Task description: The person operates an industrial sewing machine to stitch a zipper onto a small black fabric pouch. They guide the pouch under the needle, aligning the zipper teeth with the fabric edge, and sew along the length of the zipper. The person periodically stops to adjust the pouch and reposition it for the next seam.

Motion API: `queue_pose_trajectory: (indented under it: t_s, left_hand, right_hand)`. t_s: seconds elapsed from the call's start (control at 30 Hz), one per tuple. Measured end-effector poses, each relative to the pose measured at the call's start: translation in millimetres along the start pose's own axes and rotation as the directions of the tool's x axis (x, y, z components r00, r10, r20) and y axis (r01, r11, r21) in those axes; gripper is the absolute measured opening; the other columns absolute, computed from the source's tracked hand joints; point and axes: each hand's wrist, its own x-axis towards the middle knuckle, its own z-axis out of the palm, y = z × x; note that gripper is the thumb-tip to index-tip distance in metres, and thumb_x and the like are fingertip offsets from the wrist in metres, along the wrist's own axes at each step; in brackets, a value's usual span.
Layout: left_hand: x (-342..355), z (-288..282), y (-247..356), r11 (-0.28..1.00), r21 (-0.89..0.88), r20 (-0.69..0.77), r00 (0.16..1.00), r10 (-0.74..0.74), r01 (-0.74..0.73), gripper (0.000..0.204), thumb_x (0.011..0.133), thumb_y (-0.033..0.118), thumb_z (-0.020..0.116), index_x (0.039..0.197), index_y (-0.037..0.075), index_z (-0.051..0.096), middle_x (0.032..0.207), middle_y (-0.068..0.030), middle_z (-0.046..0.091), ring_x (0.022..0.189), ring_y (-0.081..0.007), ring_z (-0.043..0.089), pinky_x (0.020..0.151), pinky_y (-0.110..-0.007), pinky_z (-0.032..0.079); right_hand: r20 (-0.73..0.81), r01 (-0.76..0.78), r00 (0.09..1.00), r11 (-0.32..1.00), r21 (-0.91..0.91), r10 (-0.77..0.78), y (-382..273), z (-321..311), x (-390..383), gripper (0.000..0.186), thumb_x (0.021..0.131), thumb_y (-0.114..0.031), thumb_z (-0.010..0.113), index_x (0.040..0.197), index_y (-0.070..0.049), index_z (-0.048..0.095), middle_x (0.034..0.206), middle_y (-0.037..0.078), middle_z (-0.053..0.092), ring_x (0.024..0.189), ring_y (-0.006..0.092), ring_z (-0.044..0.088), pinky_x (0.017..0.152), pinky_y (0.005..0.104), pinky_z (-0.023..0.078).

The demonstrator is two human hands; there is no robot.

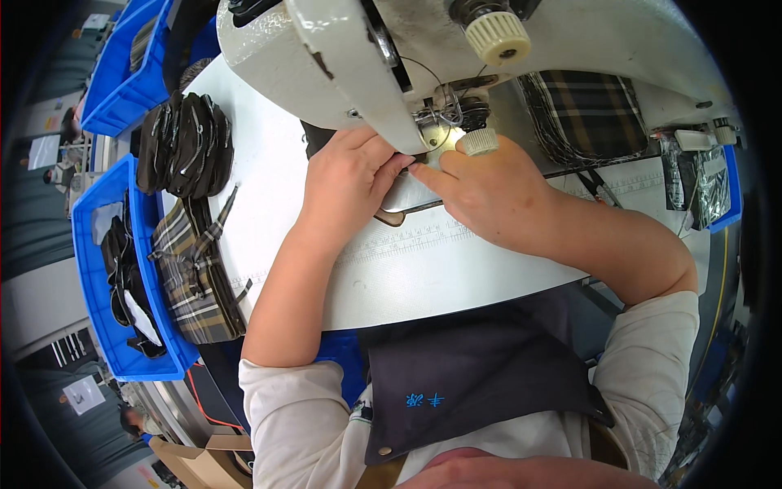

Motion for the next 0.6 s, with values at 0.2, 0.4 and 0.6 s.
queue_pose_trajectory:
  t_s: [0.2, 0.4, 0.6]
  left_hand:
    - [-0.9, -0.6, 2.7, 0.999, 0.045, -0.013, 1.000, 0.001, 0.000, 0.019, 0.087, 0.011, 0.082, 0.106, 0.007, 0.080, 0.107, -0.0084, 0.078, 0.099, -0.0316, 0.073, 0.083, -0.039, 0.059]
    - [-0.4, 2.5, 2.2, 0.997, 0.072, -0.053, 0.998, 0.044, -0.041, 0.018, 0.090, 0.014, 0.080, 0.107, 0.009, 0.080, 0.104, -0.0067, 0.077, 0.095, -0.0296, 0.073, 0.078, -0.038, 0.059]
    - [1.4, 2.7, 4.8, 0.993, 0.118, -0.067, 0.998, -0.007, 0.015, 0.018, 0.092, 0.014, 0.078, 0.109, 0.011, 0.081, 0.099, -0.0066, 0.076, 0.084, -0.0298, 0.072, 0.071, -0.039, 0.057]
  right_hand:
    - [0.035, -0.011, 0.999, 1.000, -0.020, 0.012, -1.1, -0.2, 1.7, 0.049, 0.079, -0.013, 0.079, 0.127, -0.010, 0.073, 0.088, 0.001, 0.061, 0.088, 0.0188, 0.067, 0.069, 0.0361, 0.055]
    - [0.025, -0.016, 1.000, 1.000, 0.015, 0.015, -0.5, 0.8, 1.8, 0.039, 0.085, -0.017, 0.077, 0.122, -0.005, 0.073, 0.087, 0.002, 0.068, 0.088, 0.0219, 0.068, 0.073, 0.0371, 0.053]
    - [0.073, -0.058, 0.995, 0.996, -0.065, 0.063, -1.3, -3.7, 8.4, 0.039, 0.083, -0.017, 0.079, 0.121, -0.006, 0.074, 0.084, 0.002, 0.071, 0.087, 0.0237, 0.067, 0.074, 0.0388, 0.053]
